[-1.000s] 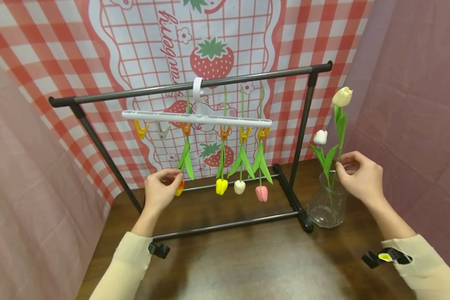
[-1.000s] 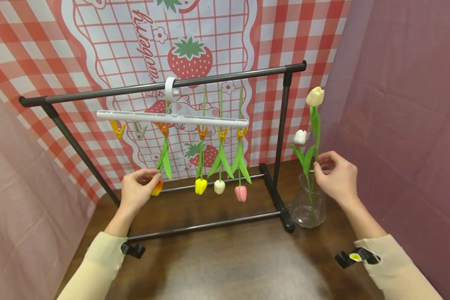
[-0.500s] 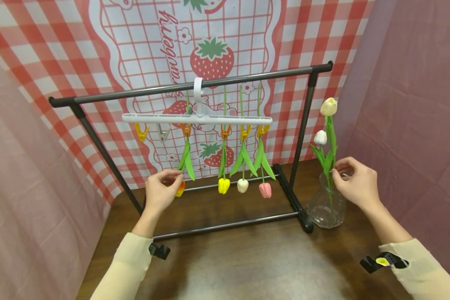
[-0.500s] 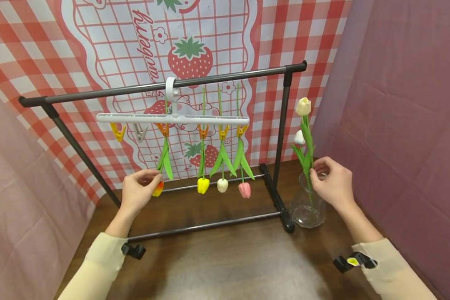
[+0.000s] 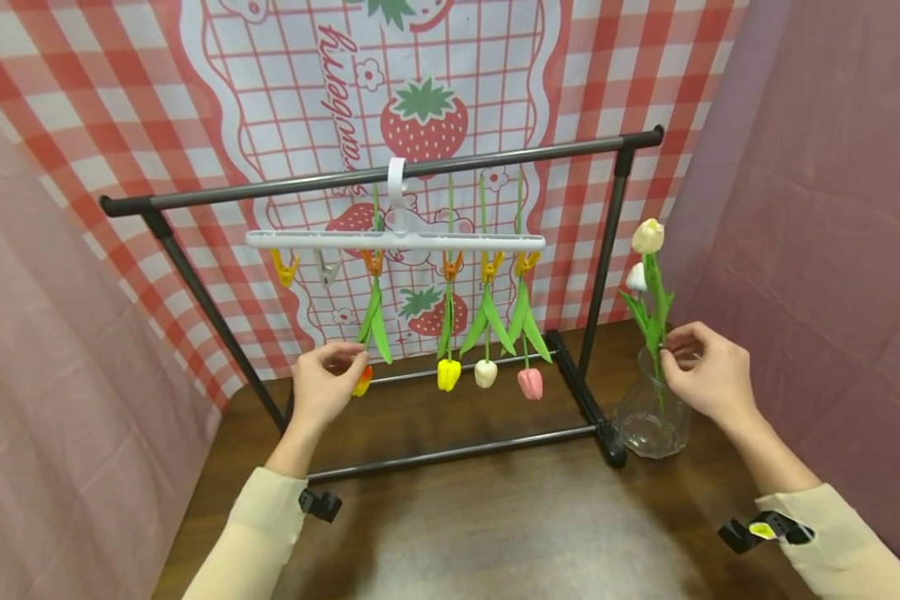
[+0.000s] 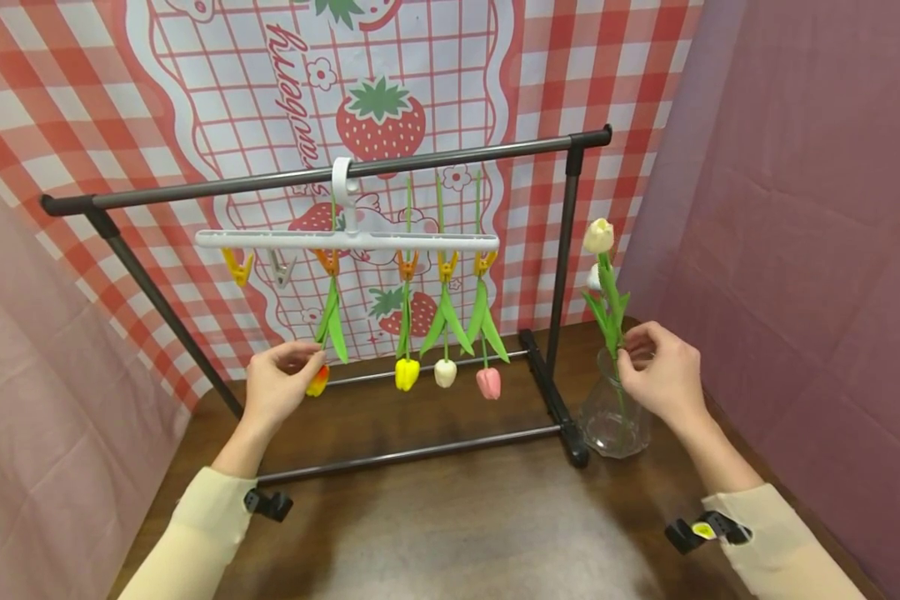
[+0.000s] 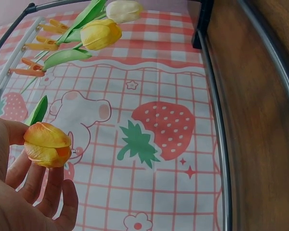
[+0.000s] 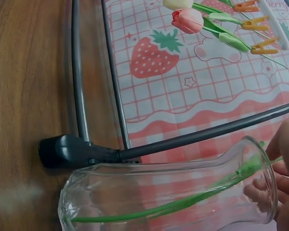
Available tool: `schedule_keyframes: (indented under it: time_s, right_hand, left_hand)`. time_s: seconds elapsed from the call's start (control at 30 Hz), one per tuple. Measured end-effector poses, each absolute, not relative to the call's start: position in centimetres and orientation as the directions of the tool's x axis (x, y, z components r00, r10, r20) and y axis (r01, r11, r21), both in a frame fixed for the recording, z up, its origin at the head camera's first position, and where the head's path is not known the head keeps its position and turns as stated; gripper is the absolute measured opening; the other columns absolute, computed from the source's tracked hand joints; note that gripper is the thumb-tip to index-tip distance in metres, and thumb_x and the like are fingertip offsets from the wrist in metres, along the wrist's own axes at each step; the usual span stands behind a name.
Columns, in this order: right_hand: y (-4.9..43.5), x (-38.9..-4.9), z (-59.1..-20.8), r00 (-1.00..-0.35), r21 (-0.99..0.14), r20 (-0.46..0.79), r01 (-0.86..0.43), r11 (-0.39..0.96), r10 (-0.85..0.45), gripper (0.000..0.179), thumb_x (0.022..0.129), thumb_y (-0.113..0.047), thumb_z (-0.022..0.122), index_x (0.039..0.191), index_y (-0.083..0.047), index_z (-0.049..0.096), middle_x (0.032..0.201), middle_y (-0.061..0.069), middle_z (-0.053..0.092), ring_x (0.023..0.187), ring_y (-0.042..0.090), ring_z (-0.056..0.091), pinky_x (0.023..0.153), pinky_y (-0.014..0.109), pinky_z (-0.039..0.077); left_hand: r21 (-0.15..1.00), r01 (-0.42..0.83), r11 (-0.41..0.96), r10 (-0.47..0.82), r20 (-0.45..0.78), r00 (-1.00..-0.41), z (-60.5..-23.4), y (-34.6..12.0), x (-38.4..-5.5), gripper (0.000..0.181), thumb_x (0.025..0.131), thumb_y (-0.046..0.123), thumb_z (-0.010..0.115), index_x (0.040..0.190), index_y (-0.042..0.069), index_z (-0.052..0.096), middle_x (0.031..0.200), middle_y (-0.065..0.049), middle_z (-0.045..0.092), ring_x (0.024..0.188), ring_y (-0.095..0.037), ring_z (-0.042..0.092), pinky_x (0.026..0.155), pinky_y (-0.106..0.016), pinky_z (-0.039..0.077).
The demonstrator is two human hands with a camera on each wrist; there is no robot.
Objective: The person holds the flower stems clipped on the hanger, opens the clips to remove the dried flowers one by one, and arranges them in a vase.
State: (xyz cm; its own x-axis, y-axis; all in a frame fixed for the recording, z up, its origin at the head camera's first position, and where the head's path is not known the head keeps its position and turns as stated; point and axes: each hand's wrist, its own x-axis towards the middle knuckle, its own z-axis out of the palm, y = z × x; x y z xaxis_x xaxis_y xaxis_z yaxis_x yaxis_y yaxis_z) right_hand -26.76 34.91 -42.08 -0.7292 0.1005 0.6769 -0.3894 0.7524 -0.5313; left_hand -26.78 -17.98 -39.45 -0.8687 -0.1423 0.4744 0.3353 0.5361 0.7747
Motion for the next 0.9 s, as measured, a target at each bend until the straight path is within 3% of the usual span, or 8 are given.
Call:
schedule_keyframes:
  time_s: [0.13,0.37,0.6,0.77,0.9]
  right_hand:
    - [35.0,-26.6,-41.2,-0.693,-0.568,0.708,-0.449,0.69,0.131,0.027,0.077,0.006,0.068,0.104,0.008,0.07,0.09,0.022,0.074,0.078,-0.023,0.058,0.072,-0.002,0.048]
    - [35.0,-26.7,-38.6,-0.61,-0.549,0.774,-0.513,0.66,0.17,0.03,0.076,0.009,0.064,0.105,0.009,0.073,0.091,-0.002,0.07,0.082,-0.018,0.064,0.076,-0.001,0.049]
    - [34.2,-26.8,-36.4,-0.548,-0.458,0.826,-0.519,0.722,0.131,0.034,0.08,0.0,0.07,0.112,-0.002,0.081,0.095,0.021,0.081,0.086,-0.029,0.059,0.079,-0.003,0.042]
    - [32.5,-26.7,-34.4,-0.52,-0.433,0.847,-0.561,0.706,0.106,0.033,0.082,0.001,0.072,0.113,-0.004,0.082,0.102,0.021,0.081,0.091,-0.028,0.06,0.081,-0.003,0.044]
    - [30.5,-26.5,-32.8,-0.54,-0.453,0.839,-0.616,0.645,0.073,0.032,0.086,0.004,0.072,0.117,-0.002,0.081,0.11,0.019,0.081,0.098,-0.023,0.064,0.083,0.0,0.05]
  left_hand:
    - [0.777,0.327,0.538,-0.144,0.467,-0.873,-39.4,-17.9,-26.7,0.014,0.092,0.012,0.083,0.103,0.004,0.083,0.088,-0.016,0.08,0.07,0.003,0.064,0.068,-0.011,0.051]
    - [0.778,0.326,0.537,-0.147,0.467,-0.872,-39.2,-17.6,-26.5,0.016,0.091,0.014,0.084,0.103,0.004,0.084,0.088,-0.016,0.081,0.07,0.004,0.064,0.068,-0.01,0.05]
    - [0.783,0.331,0.527,-0.147,0.467,-0.872,-39.6,-17.5,-26.6,0.014,0.092,0.013,0.084,0.103,0.005,0.084,0.088,-0.015,0.081,0.069,0.004,0.065,0.067,-0.011,0.051]
    - [0.782,0.334,0.527,-0.137,0.465,-0.875,-39.7,-17.3,-26.6,0.015,0.092,0.015,0.084,0.104,0.006,0.084,0.088,-0.015,0.081,0.069,0.004,0.065,0.066,-0.012,0.051]
    - [0.784,0.33,0.526,-0.132,0.458,-0.879,-39.5,-17.1,-26.4,0.015,0.093,0.016,0.083,0.104,0.007,0.084,0.089,-0.015,0.081,0.069,0.003,0.065,0.066,-0.013,0.051]
